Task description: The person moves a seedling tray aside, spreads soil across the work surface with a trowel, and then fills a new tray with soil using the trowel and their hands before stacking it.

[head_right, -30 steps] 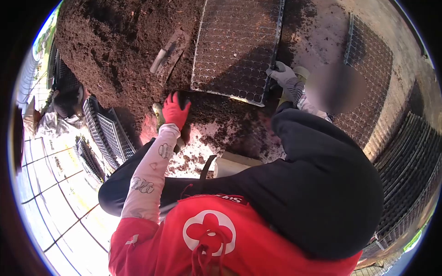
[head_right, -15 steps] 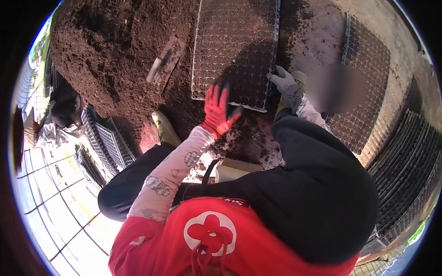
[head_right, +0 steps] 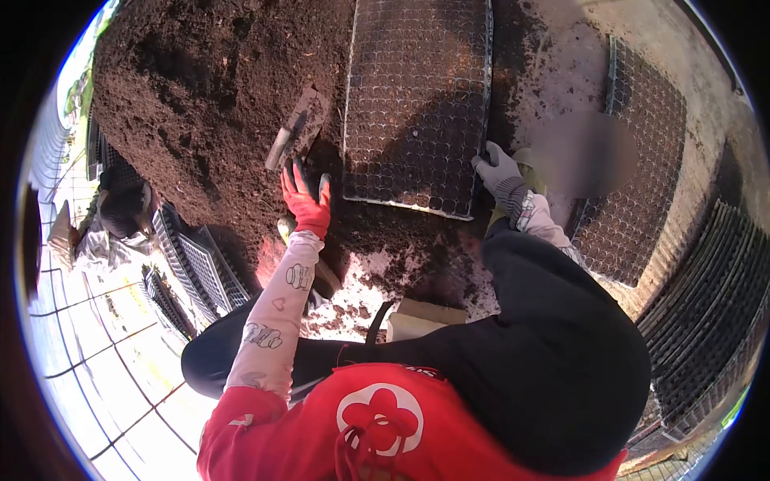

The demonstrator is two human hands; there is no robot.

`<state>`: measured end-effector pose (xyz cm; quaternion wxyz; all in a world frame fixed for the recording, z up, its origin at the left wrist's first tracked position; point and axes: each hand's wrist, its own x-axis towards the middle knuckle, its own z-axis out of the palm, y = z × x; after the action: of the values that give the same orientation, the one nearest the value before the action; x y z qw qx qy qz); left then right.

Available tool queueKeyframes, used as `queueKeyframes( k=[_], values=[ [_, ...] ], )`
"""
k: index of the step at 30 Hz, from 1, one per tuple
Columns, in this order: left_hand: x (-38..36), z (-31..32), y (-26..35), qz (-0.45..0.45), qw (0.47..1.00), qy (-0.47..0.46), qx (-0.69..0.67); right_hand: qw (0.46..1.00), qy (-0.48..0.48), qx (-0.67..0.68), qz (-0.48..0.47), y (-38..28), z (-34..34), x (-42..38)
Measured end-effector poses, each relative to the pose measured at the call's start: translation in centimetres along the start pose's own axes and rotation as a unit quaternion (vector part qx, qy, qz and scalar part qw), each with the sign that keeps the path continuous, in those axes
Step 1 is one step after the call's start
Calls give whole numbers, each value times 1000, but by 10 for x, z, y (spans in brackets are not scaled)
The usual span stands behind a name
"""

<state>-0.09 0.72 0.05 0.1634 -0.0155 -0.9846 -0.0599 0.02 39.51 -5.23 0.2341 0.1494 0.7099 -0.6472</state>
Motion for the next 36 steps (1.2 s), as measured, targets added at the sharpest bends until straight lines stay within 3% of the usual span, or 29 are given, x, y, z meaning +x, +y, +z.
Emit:
queueKeyframes(
  k=[4, 6, 9, 11, 14, 15, 16, 18, 22, 24, 26, 28, 32, 34, 36],
  values=[
    [76, 12, 40, 14, 976, -42, -215, 996, 89, -13, -27, -14, 1, -2],
    [115, 37, 60, -29, 979, -107, -171, 990, 129, -1, -48, -36, -6, 8],
    [164, 70, 84, -99, 963, -237, -84, 984, 176, 12, 20, -64, -22, 24],
    [185, 77, 101, -155, 955, -249, -42, 983, 142, 109, 41, -76, -31, 34],
    [196, 98, 86, -166, 958, -225, -66, 989, 129, 41, 65, -100, -33, 37],
    [199, 121, 63, -189, 899, -240, -314, 987, 138, 47, 65, -97, -36, 44],
    [208, 117, 66, -201, 781, -243, -539, 990, 123, 68, 26, -92, -38, 53],
    [216, 75, 76, -247, 656, -335, -630, 990, 109, 92, -12, -89, -39, 58],
    [226, 74, 65, -208, 691, -406, -561, 991, 67, 112, 18, -113, -43, 50],
    [229, 69, 71, -211, 689, -382, -579, 992, 58, 110, 35, -117, -46, 53],
    [232, 63, 82, -195, 674, -330, -631, 988, 71, 137, -31, -114, -49, 58],
    [236, 47, 92, -192, 700, -309, -615, 984, 70, 160, -40, -117, -53, 58],
    [254, 34, 102, -161, 712, -304, -613, 981, 103, 150, -69, -142, -68, 49],
    [264, 28, 115, -159, 702, -303, -625, 979, 138, 147, -34, -150, -84, 43],
    [269, 18, 148, -171, 676, -275, -661, 966, 127, 133, -180, -138, -110, 53]
  ],
)
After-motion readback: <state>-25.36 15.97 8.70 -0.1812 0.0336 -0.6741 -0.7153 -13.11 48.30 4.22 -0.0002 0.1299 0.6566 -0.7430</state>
